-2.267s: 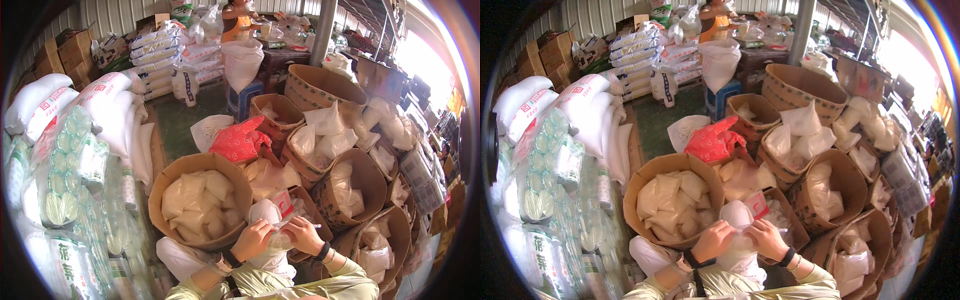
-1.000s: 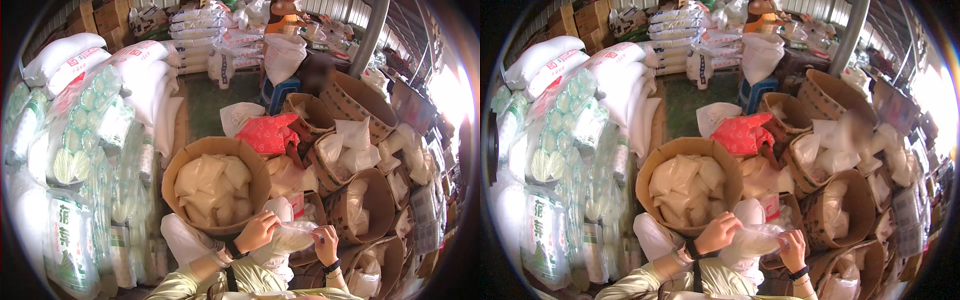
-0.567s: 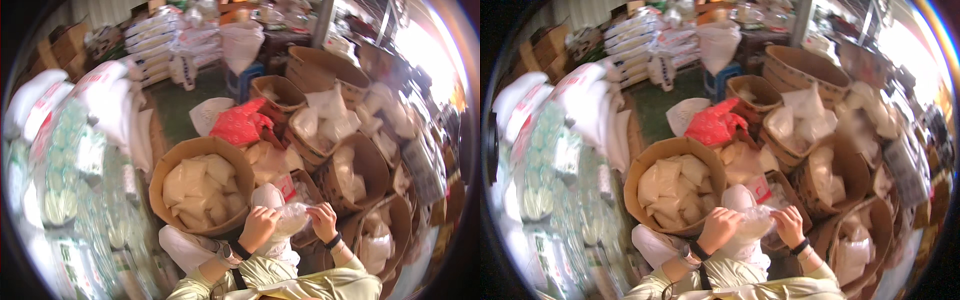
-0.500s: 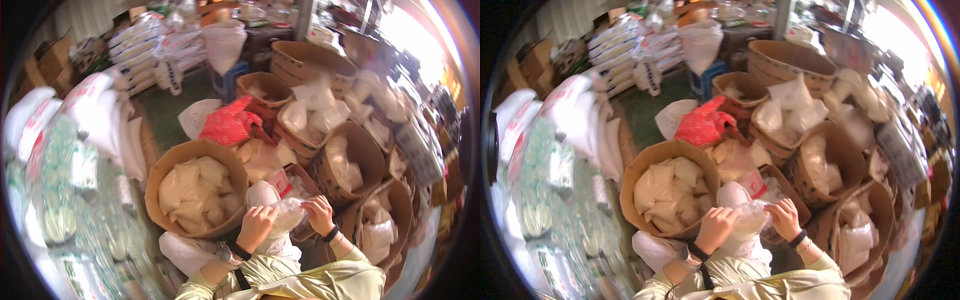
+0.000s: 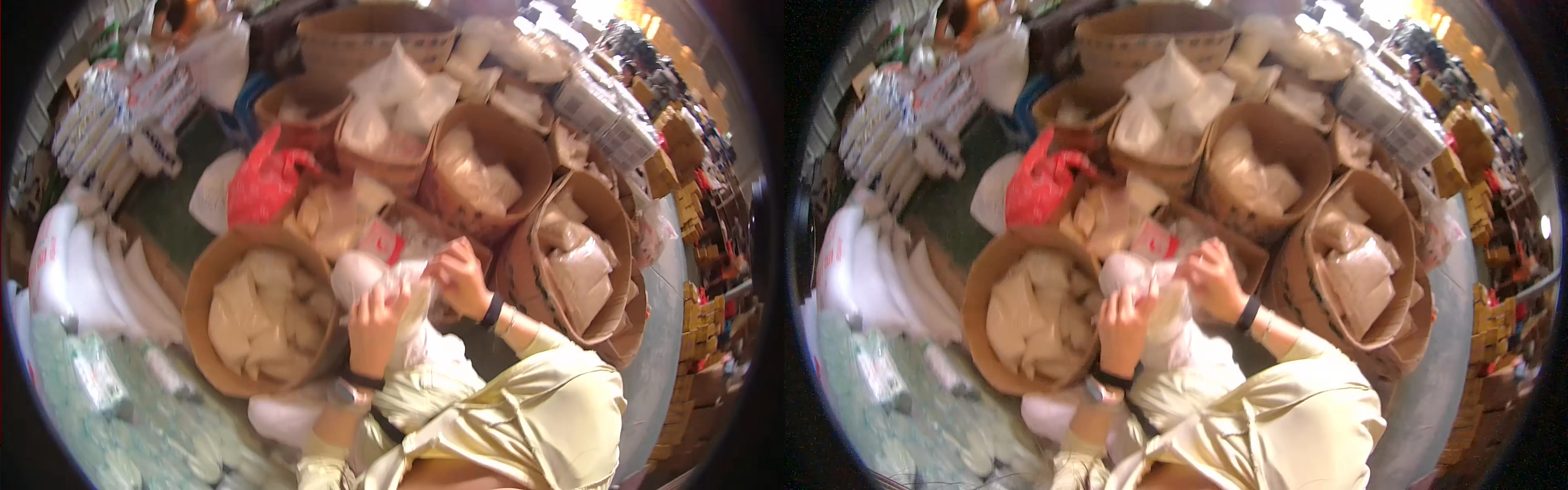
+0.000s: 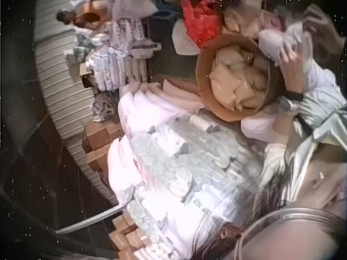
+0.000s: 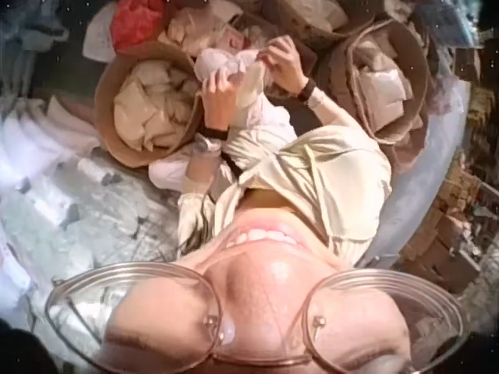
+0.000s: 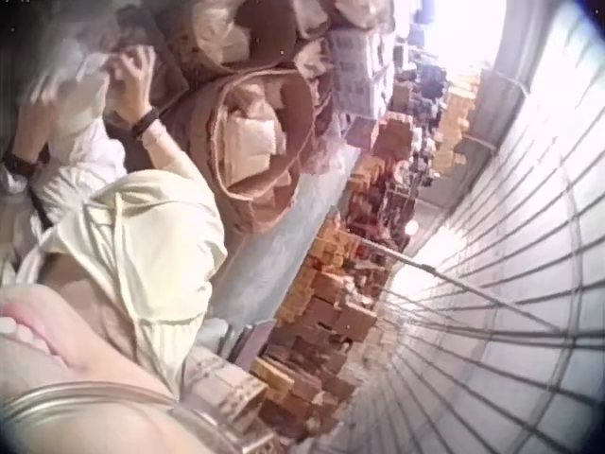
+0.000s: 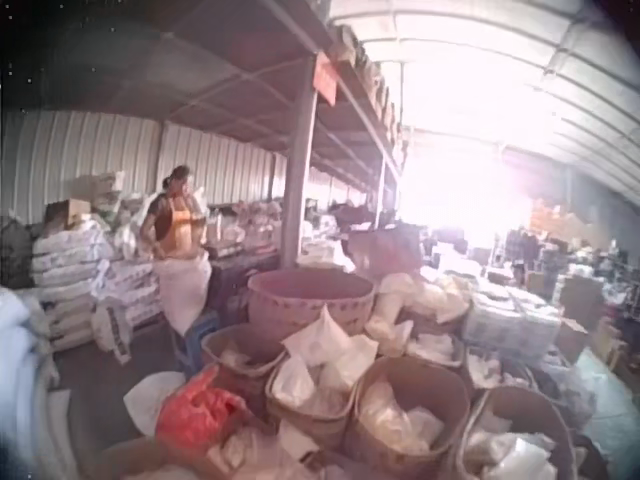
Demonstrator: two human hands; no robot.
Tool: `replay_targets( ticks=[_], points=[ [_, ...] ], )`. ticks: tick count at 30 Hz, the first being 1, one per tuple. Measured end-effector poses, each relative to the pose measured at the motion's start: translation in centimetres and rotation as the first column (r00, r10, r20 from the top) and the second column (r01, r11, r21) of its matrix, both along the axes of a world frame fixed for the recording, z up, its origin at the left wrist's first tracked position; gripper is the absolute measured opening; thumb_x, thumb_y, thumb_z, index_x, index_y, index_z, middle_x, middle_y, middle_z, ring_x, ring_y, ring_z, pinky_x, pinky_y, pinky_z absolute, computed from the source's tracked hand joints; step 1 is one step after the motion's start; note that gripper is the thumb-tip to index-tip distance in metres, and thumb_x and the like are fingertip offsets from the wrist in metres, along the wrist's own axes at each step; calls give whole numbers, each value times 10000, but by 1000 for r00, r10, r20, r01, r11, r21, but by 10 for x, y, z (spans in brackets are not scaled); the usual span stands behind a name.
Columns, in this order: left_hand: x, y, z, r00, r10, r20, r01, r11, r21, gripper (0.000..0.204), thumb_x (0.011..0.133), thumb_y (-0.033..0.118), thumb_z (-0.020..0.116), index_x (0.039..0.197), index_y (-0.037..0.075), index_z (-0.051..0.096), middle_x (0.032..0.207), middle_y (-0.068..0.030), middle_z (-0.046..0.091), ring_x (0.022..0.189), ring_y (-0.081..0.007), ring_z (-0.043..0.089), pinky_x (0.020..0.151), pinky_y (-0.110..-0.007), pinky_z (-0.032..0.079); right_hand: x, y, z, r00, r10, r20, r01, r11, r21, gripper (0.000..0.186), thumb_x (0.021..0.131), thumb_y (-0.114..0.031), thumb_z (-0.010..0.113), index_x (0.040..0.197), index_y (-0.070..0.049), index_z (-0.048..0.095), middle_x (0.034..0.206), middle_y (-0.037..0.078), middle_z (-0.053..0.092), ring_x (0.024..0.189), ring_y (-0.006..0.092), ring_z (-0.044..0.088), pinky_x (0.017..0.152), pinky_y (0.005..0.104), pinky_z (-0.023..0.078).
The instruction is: Filling and sealing small plastic bags with white granular material in a warehouse setting.
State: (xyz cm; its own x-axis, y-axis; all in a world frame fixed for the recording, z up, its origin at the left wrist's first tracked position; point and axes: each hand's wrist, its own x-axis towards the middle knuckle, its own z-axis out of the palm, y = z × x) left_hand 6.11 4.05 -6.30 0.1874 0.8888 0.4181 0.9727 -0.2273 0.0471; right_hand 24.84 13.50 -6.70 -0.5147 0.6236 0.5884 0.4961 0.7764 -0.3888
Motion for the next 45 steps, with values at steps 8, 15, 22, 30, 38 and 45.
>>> replay_targets(
  ticks=[8,15,22,30,38,45],
  points=[
    [-13,7,0,997,-32,-70,37,997,64,410,806,124,564,1183,247,457,858,-35,474,717,-174,520,612,-302,465,-1,23,28,986,156,-61,-168,932,-322,136,694,-65,751,805,-80,673,1008,79,600,966,270,545,857,367,442],
    [-15,-1,2,998,-63,-7,63,998,25,332,798,94,580,1117,173,540,863,-8,535,717,-147,549,602,-291,482,-15,19,37,975,222,-25,-211,878,-430,104,792,-20,677,892,-10,654,963,111,655,905,260,636,795,338,497],
    [-7,11,5,996,-35,82,32,999,38,238,767,145,606,997,148,547,798,13,497,754,-141,555,590,-273,467,-20,31,57,939,334,85,-171,665,-727,116,821,-44,646,926,2,656,910,101,663,893,219,636,772,333,488],
    [-6,10,-6,922,-199,331,169,979,117,155,753,122,618,900,136,568,842,-5,512,812,-181,549,681,-325,467,-26,33,58,857,510,79,-376,722,-581,88,735,-79,687,803,-26,668,820,101,644,761,271,627,696,338,497],
    [4,12,-5,891,-230,391,192,972,134,174,744,87,611,912,97,565,845,-44,517,829,-212,556,715,-337,481,-42,28,45,864,386,324,-134,796,-591,157,673,-60,713,789,-21,616,782,98,628,711,269,630,625,354,485],
    [14,20,3,762,-119,637,99,993,67,144,745,-35,554,860,48,530,810,-116,538,812,-318,572,677,-404,481,-16,35,58,837,545,48,-412,685,-600,222,753,-34,679,970,-12,638,804,112,615,783,289,609,682,348,485]
  ],
)
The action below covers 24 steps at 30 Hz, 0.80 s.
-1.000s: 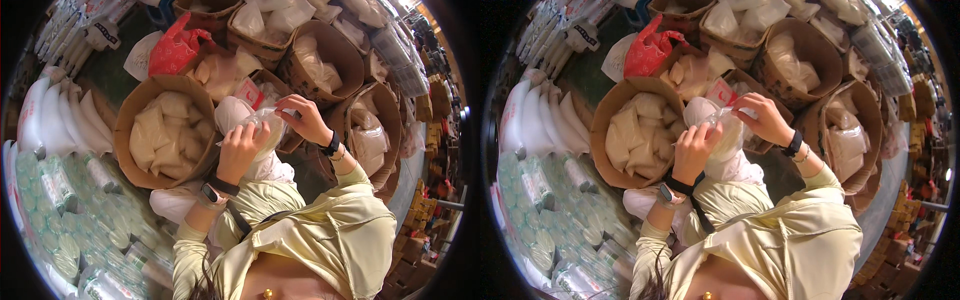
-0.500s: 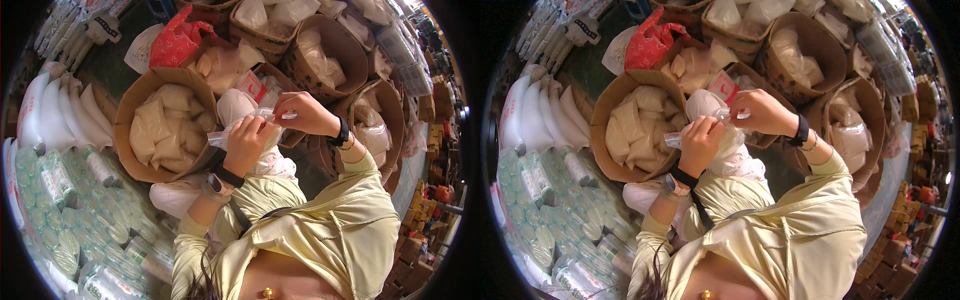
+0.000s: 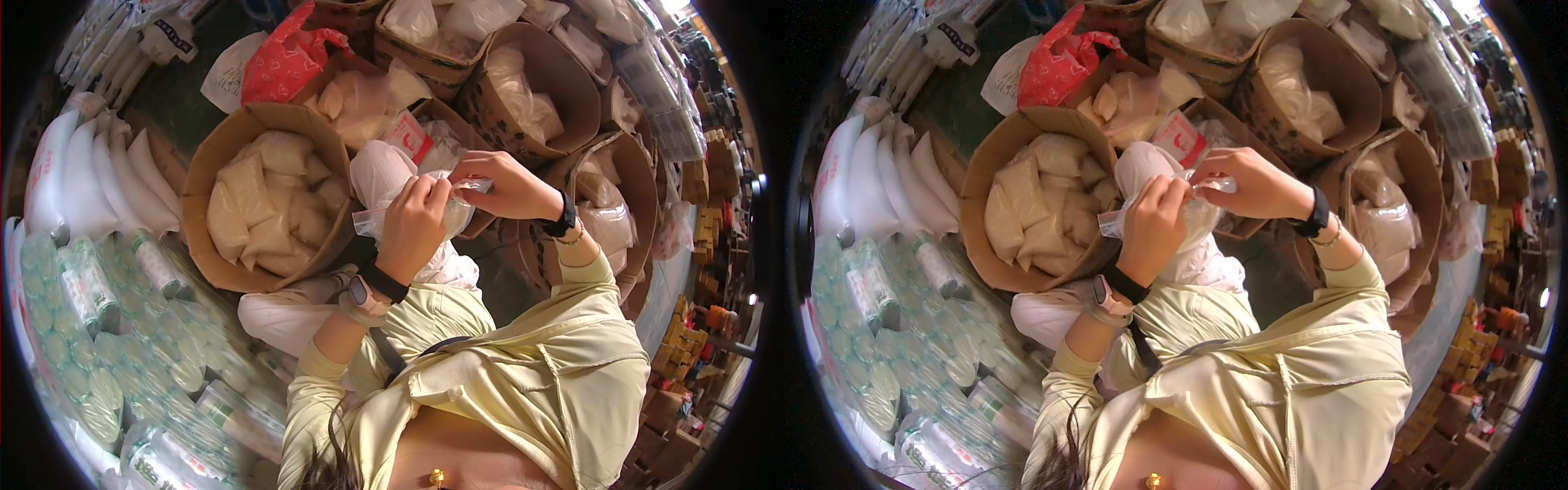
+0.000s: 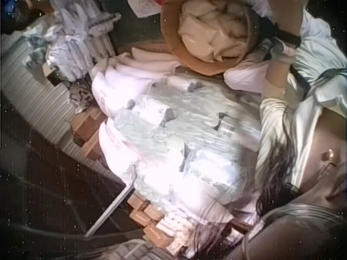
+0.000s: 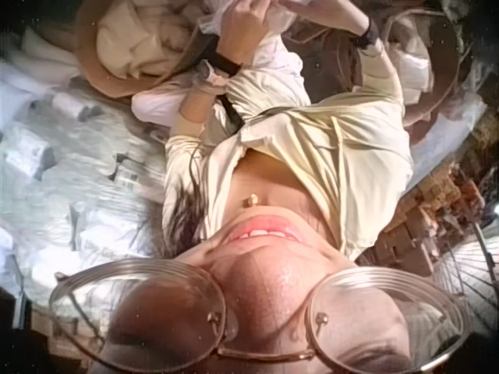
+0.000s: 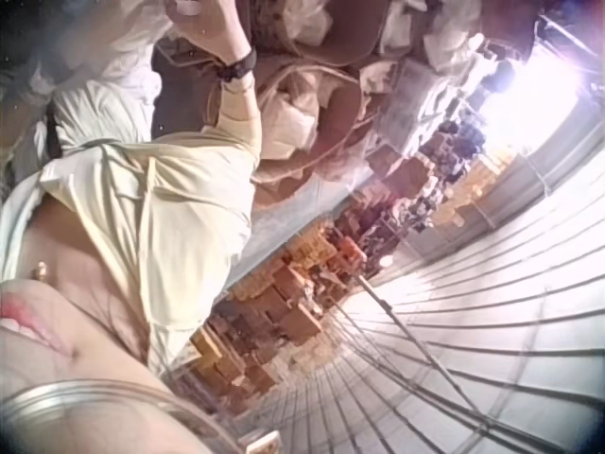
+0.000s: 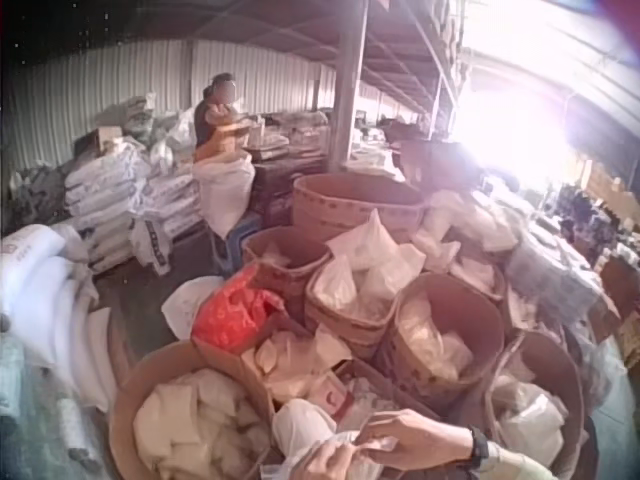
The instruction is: Filling and sealing small plastic bags with white granular material in a warehouse setting.
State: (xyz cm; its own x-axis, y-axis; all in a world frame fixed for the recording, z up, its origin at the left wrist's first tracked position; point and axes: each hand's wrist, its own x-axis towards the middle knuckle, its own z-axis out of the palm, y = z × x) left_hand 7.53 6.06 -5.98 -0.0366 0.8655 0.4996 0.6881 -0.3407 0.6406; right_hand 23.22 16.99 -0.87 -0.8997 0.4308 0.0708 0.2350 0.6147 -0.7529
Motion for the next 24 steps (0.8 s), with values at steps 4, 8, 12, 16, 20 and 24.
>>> replay_targets(
  ticks=[4,8,12,16,20,24],
  points=[
    [1,0,-3,1000,3,27,-2,1000,-31,123,779,-25,557,873,47,525,805,-121,541,814,-326,569,677,-411,479,3,-10,0,998,-48,-29,49,997,64,138,772,-66,668,906,-31,656,829,116,617,821,312,607,723,375,480],
    [3,0,-1,999,-17,36,17,1000,-25,102,807,-5,567,894,39,536,810,-132,540,814,-332,566,693,-421,473,4,-15,-15,988,-152,-25,154,975,161,66,726,-22,655,783,-24,622,766,109,580,780,317,582,690,398,472],
    [-1,-4,4,1000,-9,18,10,998,-59,71,829,30,582,898,18,566,833,-153,547,828,-343,559,721,-421,458,3,-20,-26,976,-191,-102,211,944,253,142,677,103,606,753,-15,584,734,95,540,718,293,533,641,376,455],
    [-9,-2,5,1000,-22,19,24,990,-141,64,818,29,602,872,-2,591,847,-158,567,837,-350,561,727,-410,456,1,-19,-22,978,-195,-80,210,942,262,132,702,73,639,786,-20,598,770,100,551,751,292,540,660,377,457],
    [-18,1,3,974,-66,215,116,966,-230,110,784,-11,617,894,-18,621,848,-166,595,815,-330,617,712,-377,490,0,-20,-14,988,-139,-64,151,959,241,104,752,-12,661,838,-33,608,818,102,560,808,301,550,704,391,462],
    [-22,2,0,948,-84,307,169,951,-260,146,767,-26,625,913,-27,632,855,-169,606,797,-308,647,699,-348,506,-2,-20,-16,990,-141,-25,143,960,241,95,753,-27,649,830,-33,593,820,108,558,823,315,556,720,404,466]
  ],
)
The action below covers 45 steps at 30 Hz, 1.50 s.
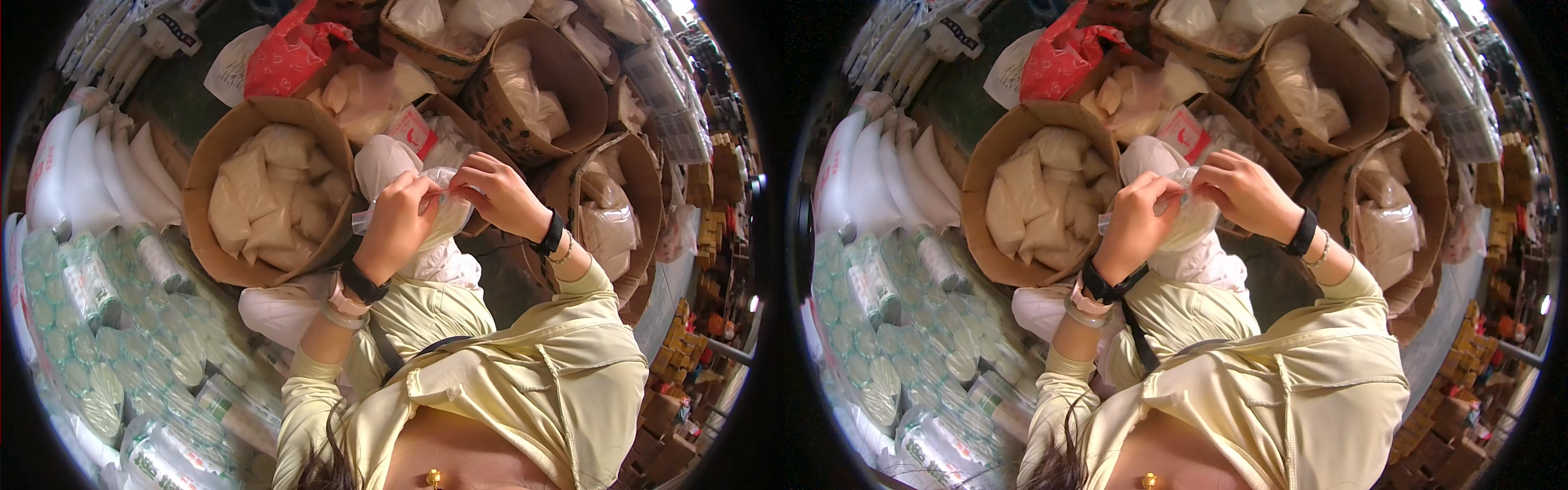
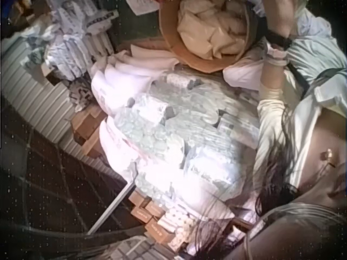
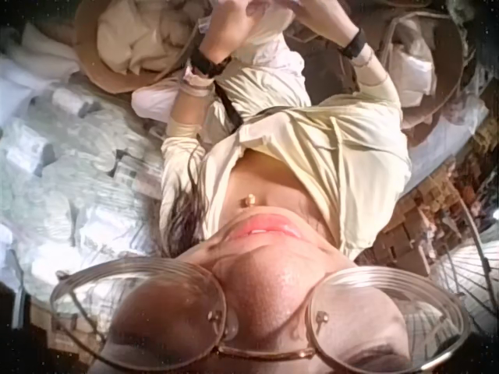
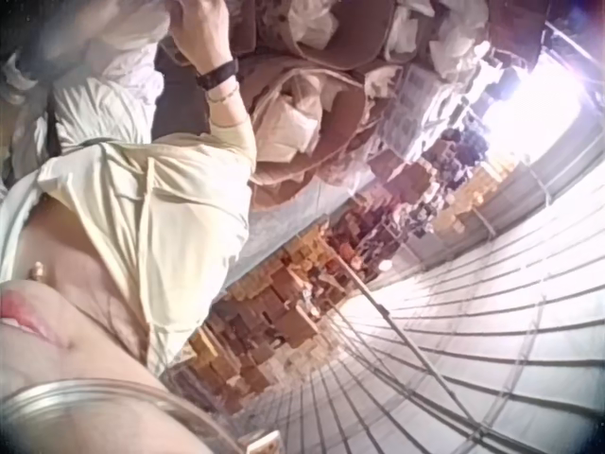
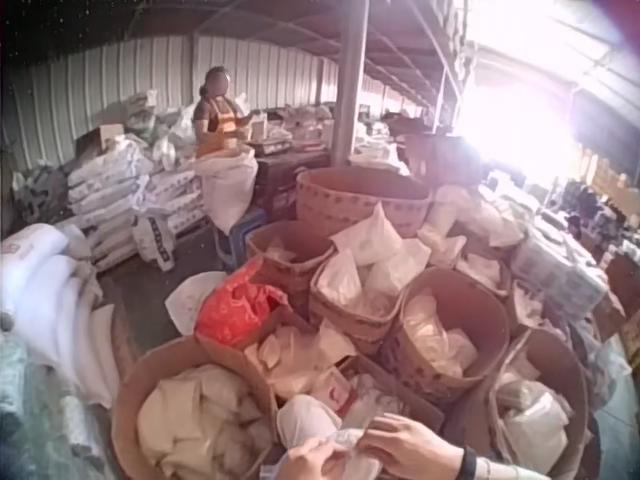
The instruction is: Filling and sealing small plastic bags with white granular material in a warehouse setting.
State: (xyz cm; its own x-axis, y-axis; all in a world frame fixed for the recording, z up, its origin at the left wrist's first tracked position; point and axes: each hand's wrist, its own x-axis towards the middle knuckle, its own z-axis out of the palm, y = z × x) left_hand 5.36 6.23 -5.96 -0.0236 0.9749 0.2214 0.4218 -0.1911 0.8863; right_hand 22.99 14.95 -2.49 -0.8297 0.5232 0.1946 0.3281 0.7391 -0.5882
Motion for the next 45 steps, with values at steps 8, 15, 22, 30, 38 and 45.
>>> replay_targets(
  ticks=[8,15,22,30,38,45],
  points=[
    [6,-2,-4,998,47,-43,-46,999,20,111,784,-17,609,892,-35,626,848,-163,600,775,-295,639,698,-334,505,-7,-2,-11,998,-60,-1,60,997,47,129,673,23,625,783,-19,572,768,128,545,793,331,558,698,401,467],
    [5,-4,-5,999,36,-4,-36,999,35,65,791,10,604,848,-8,578,847,-162,554,851,-347,561,742,-418,458,8,2,-6,996,-75,-40,77,996,52,167,678,66,602,811,-33,588,814,117,553,824,328,545,730,395,461],
    [-13,-5,5,981,-8,-194,23,997,75,71,802,15,605,863,-6,575,861,-165,553,874,-356,555,768,-424,457,15,2,-13,984,-177,6,177,983,40,218,669,117,563,828,-29,530,790,125,510,789,339,525,701,409,448],
    [-52,-27,16,958,60,-279,-43,997,65,77,776,-44,622,828,7,598,801,-127,566,744,-300,578,653,-362,464,25,0,-20,971,-236,-40,239,944,229,169,705,52,602,823,-24,509,783,131,494,758,331,531,688,395,467],
    [-68,-49,22,912,188,-365,-186,982,41,112,718,-77,634,769,22,627,733,-110,569,671,-297,562,586,-377,426,37,-3,-34,970,-235,54,226,964,139,180,698,-45,605,856,-15,526,903,151,515,904,323,534,811,368,470],
    [-35,-42,37,907,223,-358,-175,971,163,132,685,-110,622,743,8,620,703,-104,557,662,-289,539,583,-376,420,17,-21,-4,989,-63,-131,88,978,189,363,788,-238,689,1109,-104,586,1082,78,557,1009,273,522,884,386,422]
  ],
)
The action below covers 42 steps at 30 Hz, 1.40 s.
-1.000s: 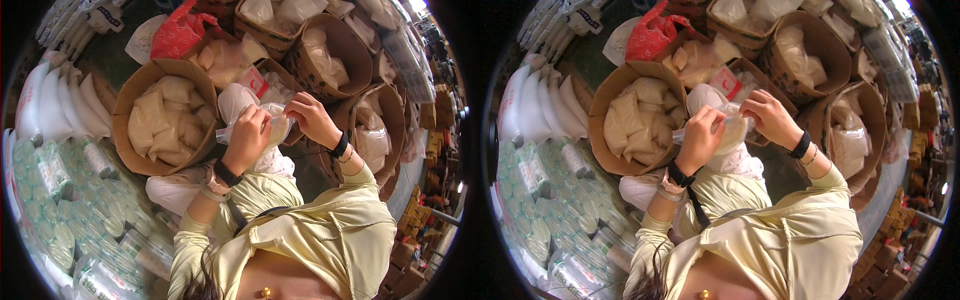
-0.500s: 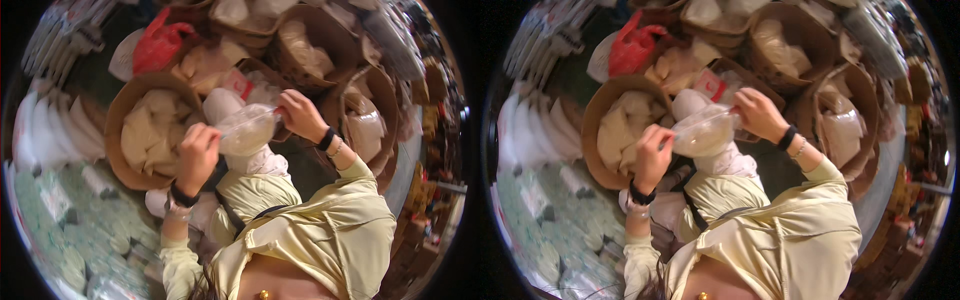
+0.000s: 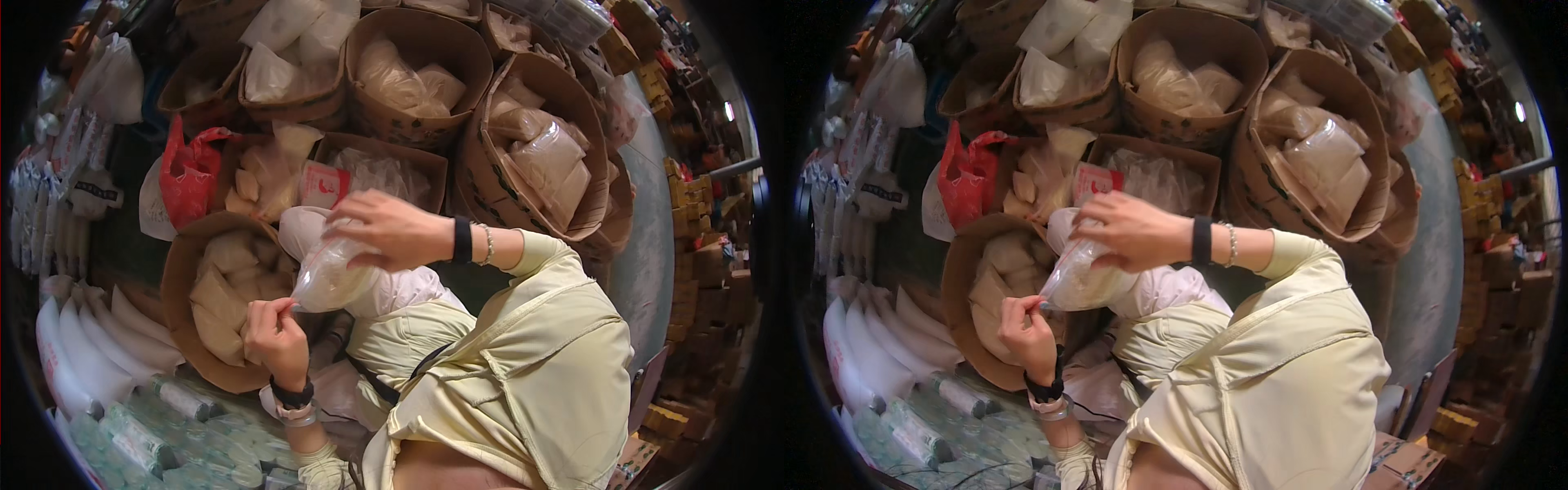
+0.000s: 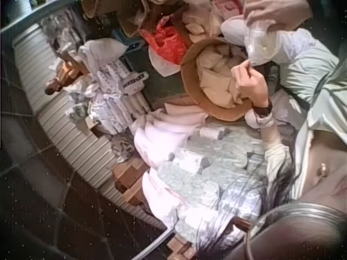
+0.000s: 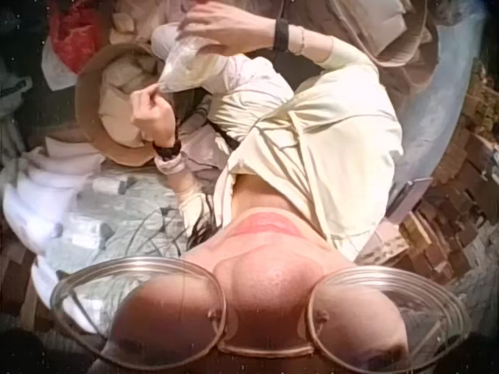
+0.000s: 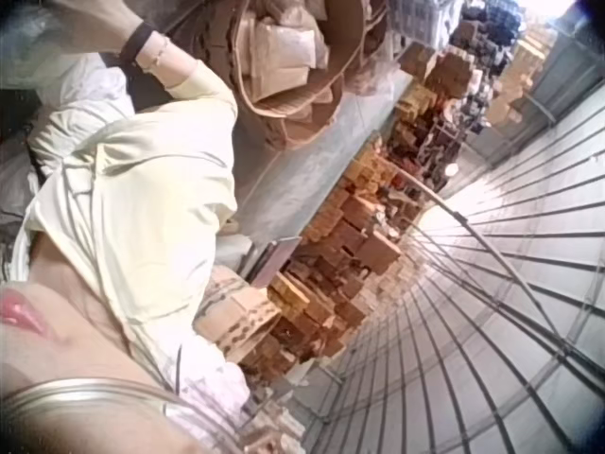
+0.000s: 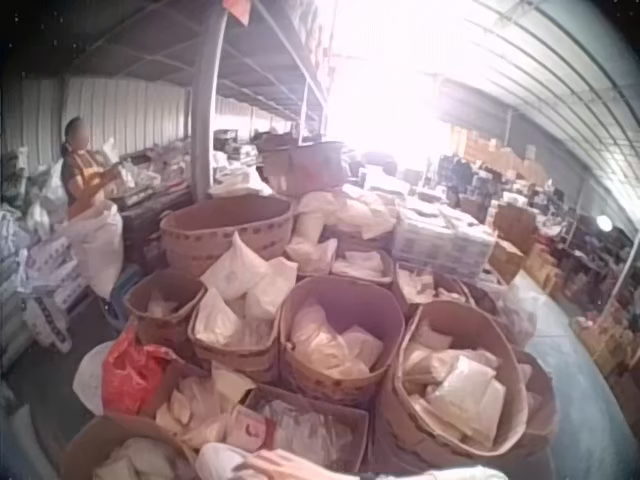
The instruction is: Filling and sealing small plastic bags with white granular material in a warehouse setting.
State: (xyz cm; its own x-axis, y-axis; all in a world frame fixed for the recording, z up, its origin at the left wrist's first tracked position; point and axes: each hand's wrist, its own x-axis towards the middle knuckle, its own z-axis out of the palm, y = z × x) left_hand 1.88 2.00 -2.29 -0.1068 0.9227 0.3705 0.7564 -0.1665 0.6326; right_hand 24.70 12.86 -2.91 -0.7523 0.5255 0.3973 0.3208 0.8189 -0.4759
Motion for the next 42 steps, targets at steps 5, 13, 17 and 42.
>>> replay_targets(
  ticks=[5,13,17,42],
  points=[
    [34,8,6,996,-82,-33,83,996,32,199,630,-127,613,752,29,632,695,-105,532,673,-286,530,585,-377,420,-8,3,-38,994,37,-101,-48,993,-108,177,809,-93,620,984,-113,640,873,78,505,870,268,522,756,394,432],
    [102,50,19,953,-292,-80,299,951,82,225,617,-151,607,747,29,645,685,-91,505,650,-254,522,573,-336,422,31,1,-76,869,-309,-387,333,943,-6,163,818,-107,628,733,-41,507,620,87,490,542,280,543,456,378,422],
    [123,71,21,926,-369,-87,375,924,72,279,584,-146,571,778,41,647,694,-98,519,673,-288,530,596,-388,433,56,20,-69,794,-309,-524,421,901,107,329,832,-89,647,565,-103,455,467,17,418,417,195,504,416,348,404],
    [-10,10,-47,949,274,158,-158,843,-514,136,861,6,573,985,-8,625,885,-126,607,781,-245,631,705,-335,498,56,149,-269,659,-726,196,700,495,-515,430,930,-333,532,701,23,611,700,263,546,631,408,586,586,441,440]
  ],
)
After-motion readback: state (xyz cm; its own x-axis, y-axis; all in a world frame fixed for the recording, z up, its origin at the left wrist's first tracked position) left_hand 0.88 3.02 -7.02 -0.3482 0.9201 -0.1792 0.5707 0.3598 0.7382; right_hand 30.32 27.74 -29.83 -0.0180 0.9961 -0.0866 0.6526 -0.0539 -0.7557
